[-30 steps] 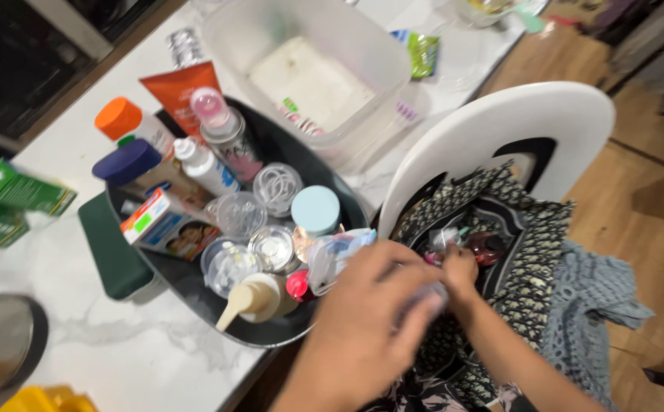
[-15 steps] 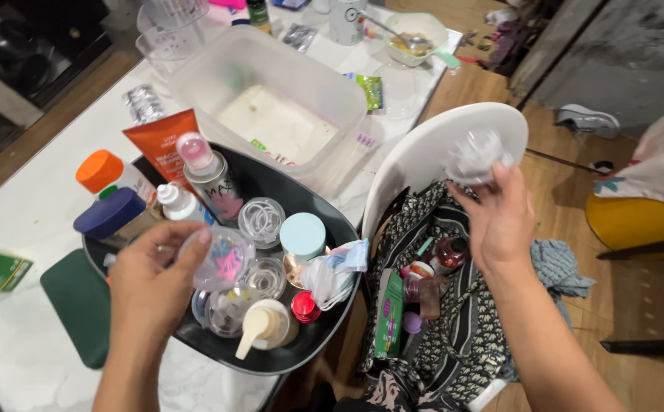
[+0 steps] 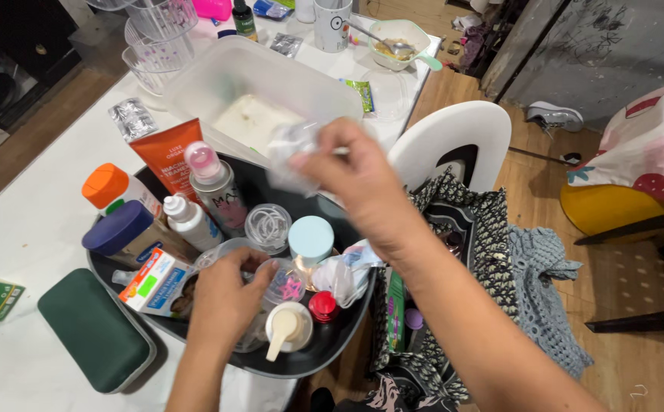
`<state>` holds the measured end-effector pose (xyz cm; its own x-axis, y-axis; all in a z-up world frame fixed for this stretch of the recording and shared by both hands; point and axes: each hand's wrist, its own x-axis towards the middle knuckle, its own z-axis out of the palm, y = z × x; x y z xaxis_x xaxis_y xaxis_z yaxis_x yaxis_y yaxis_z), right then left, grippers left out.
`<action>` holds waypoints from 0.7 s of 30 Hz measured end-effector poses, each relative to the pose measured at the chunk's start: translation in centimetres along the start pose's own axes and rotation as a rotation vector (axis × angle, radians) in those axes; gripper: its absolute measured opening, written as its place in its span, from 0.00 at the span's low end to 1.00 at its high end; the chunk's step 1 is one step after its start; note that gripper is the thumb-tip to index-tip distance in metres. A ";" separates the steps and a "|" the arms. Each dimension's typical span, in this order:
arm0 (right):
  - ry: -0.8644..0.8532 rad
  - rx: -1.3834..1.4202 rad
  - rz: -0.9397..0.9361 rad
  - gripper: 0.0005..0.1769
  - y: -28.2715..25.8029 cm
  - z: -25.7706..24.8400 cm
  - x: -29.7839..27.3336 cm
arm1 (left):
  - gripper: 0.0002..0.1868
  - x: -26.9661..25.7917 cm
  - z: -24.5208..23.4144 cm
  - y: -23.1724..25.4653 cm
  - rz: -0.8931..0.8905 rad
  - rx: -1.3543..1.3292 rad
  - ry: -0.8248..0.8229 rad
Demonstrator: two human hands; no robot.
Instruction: The person packs a patterned handbag with daily essentials from a tray on a table. They place bottles, small containers, a box, a hair tie, and a clear pouch into the bag, then adjust the items inside.
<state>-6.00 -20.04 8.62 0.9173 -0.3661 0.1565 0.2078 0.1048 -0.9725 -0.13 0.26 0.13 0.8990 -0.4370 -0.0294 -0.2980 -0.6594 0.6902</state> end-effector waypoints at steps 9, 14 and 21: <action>-0.217 -0.403 -0.098 0.22 1.9 5.2 1.9 | 0.11 1.0 0.4 0.0 0.088 -0.064 -0.026; -0.287 -0.822 -0.157 0.25 3.3 5.7 2.2 | 0.12 1.1 -0.7 -1.5 -0.003 -0.046 -0.064; -0.433 -0.844 -0.219 0.27 4.6 6.8 2.1 | 0.12 0.9 -2.4 -3.6 -0.186 -0.009 -0.050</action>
<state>-0.77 -14.03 5.61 0.9680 0.0911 0.2339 0.2315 -0.6840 -0.6917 2.52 3.66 -0.67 0.9213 -0.3378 -0.1929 -0.1250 -0.7266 0.6756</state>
